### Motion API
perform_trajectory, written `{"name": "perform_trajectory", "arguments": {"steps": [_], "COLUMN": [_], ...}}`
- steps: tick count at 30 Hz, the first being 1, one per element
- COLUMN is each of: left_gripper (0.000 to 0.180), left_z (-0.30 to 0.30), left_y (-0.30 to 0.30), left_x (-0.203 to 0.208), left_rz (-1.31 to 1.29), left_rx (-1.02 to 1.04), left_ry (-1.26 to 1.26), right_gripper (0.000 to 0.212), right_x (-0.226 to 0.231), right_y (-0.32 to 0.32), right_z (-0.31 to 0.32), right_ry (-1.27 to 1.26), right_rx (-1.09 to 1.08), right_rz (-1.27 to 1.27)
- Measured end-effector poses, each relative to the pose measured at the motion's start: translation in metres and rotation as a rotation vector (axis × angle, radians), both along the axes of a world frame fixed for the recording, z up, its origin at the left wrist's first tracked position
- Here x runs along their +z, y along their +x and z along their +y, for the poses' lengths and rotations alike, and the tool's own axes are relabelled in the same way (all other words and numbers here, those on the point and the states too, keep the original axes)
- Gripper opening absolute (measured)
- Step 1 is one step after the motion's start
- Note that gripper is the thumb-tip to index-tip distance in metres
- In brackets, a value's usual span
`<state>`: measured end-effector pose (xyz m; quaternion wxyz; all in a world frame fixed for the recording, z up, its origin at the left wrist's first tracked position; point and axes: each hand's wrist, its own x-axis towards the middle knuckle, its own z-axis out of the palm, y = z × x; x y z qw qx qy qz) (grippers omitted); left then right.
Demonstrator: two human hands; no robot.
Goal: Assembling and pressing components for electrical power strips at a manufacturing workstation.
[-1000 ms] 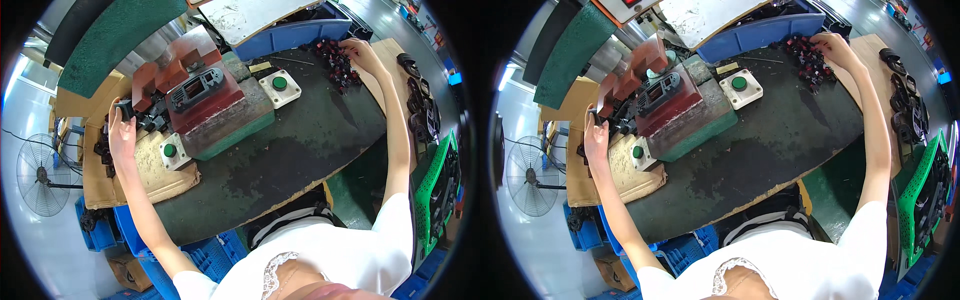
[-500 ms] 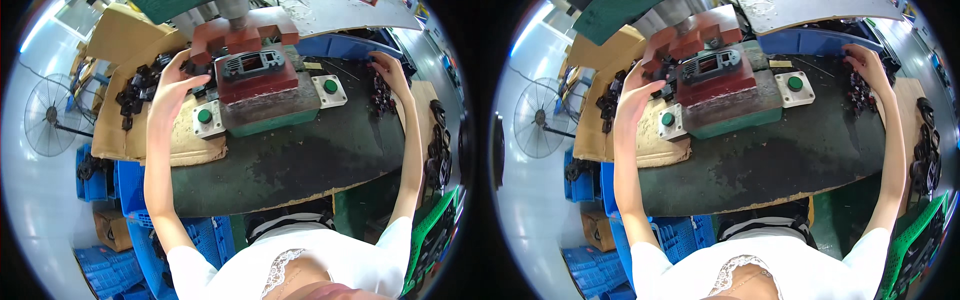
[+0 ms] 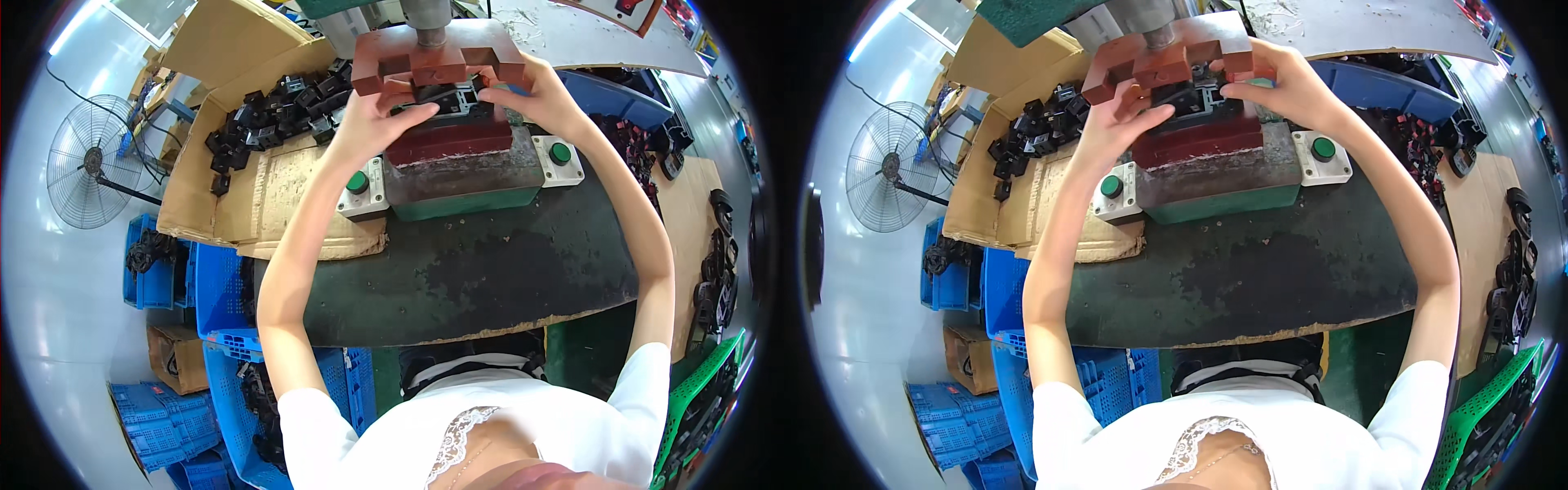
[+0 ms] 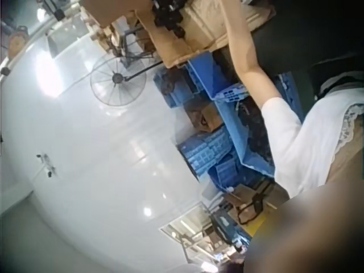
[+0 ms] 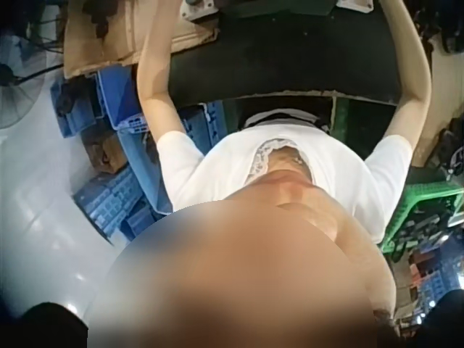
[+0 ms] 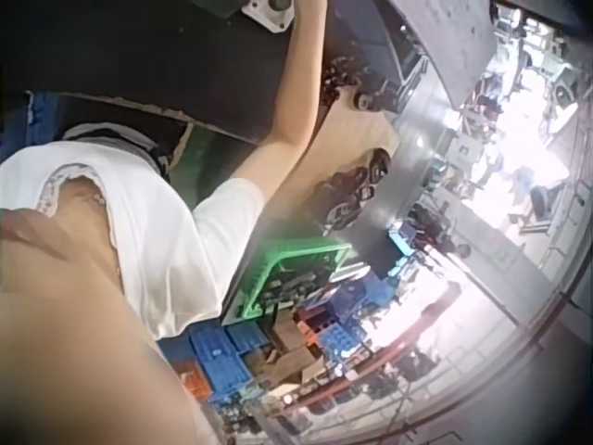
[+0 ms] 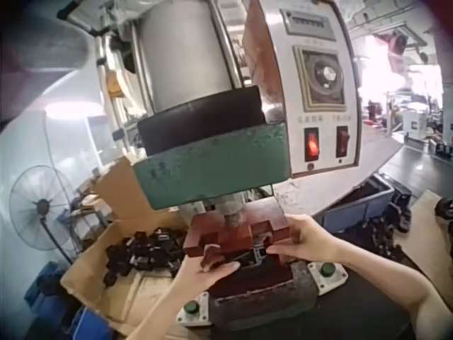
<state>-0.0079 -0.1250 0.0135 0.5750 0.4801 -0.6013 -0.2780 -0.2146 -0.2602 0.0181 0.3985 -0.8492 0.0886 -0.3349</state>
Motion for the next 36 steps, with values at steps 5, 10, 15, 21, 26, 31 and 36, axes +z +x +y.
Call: {"name": "perform_trajectory", "arguments": {"steps": [5,10,15,21,26,31,36], "left_gripper": [0.042,0.040,0.037,0.036,0.039,0.040,0.040], "left_z": [-0.005,-0.013,-0.012,-0.007,-0.014,-0.014,-0.004], "left_y": [-0.015,-0.013,-0.013,0.003,0.000,-0.010,-0.004], "left_x": [0.000,-0.005,-0.003,0.007,-0.008,-0.008,-0.007], "left_rz": [-0.577,-0.705,-0.777,-0.458,-0.475,-0.488,-0.634], "left_rx": [0.414,0.341,0.311,0.063,0.233,0.282,0.272], "left_ry": [-0.104,-0.299,-0.396,-0.002,-0.072,-0.260,-0.335], "right_gripper": [0.031,0.025,0.026,0.024,0.019,0.014,0.014], "right_x": [-0.002,0.000,-0.004,0.004,-0.002,-0.005,0.009], "right_y": [0.004,0.011,0.014,0.013,0.013,0.010,0.006], "right_z": [-0.006,-0.005,-0.011,-0.006,-0.004,-0.004,0.003], "right_ry": [0.078,0.078,-0.062,0.011,0.016,0.022,-0.157], "right_rx": [0.029,0.090,0.042,0.006,-0.005,0.060,-0.011], "right_rz": [-0.018,0.029,0.027,0.179,0.116,-0.022,0.127]}}
